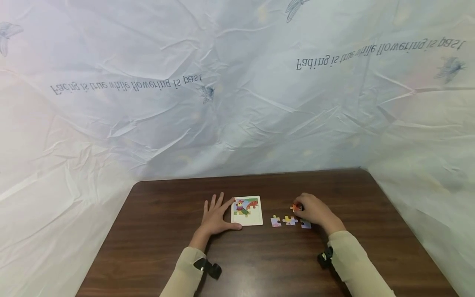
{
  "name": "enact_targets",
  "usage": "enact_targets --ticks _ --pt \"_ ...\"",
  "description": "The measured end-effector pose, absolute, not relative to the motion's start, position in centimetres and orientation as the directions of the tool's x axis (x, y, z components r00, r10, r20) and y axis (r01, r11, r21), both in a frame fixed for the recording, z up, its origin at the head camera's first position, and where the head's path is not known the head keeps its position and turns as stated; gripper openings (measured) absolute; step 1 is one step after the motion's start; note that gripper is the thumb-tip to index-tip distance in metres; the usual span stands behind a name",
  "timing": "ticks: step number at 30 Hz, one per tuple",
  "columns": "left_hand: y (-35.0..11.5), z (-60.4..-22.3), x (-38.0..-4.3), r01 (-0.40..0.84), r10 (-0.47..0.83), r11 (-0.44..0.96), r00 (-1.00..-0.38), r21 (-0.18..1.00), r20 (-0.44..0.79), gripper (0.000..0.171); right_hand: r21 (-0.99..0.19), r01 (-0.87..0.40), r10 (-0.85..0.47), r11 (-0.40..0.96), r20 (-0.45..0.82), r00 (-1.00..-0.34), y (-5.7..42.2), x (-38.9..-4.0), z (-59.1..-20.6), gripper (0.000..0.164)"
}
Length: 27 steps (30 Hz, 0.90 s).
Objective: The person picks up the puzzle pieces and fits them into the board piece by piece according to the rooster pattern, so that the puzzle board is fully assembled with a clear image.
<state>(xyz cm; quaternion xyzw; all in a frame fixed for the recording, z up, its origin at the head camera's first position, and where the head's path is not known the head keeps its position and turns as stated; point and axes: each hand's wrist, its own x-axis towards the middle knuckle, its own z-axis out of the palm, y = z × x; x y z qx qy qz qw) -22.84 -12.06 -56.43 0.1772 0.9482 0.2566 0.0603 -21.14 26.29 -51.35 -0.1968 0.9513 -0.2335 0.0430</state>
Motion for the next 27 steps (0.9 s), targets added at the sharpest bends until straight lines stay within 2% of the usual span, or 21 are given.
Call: enact_targets --ticks 11,27 --pt "-12.1 -56.5 -22.9 0.307 0.37 0.813 -0.929 0.495 -0.032 0.111 -0.455 -0.371 -0.396 0.81 0.044 -0.917 26.2 -21.2 -51.7 0.02" --pt "-12.2 -56.5 -22.8 0.302 0.364 0.808 -0.931 0.506 -0.025 0.111 -0.462 -0.427 -0.447 0.777 0.073 -0.892 23.7 -22.0 -51.2 0.02"
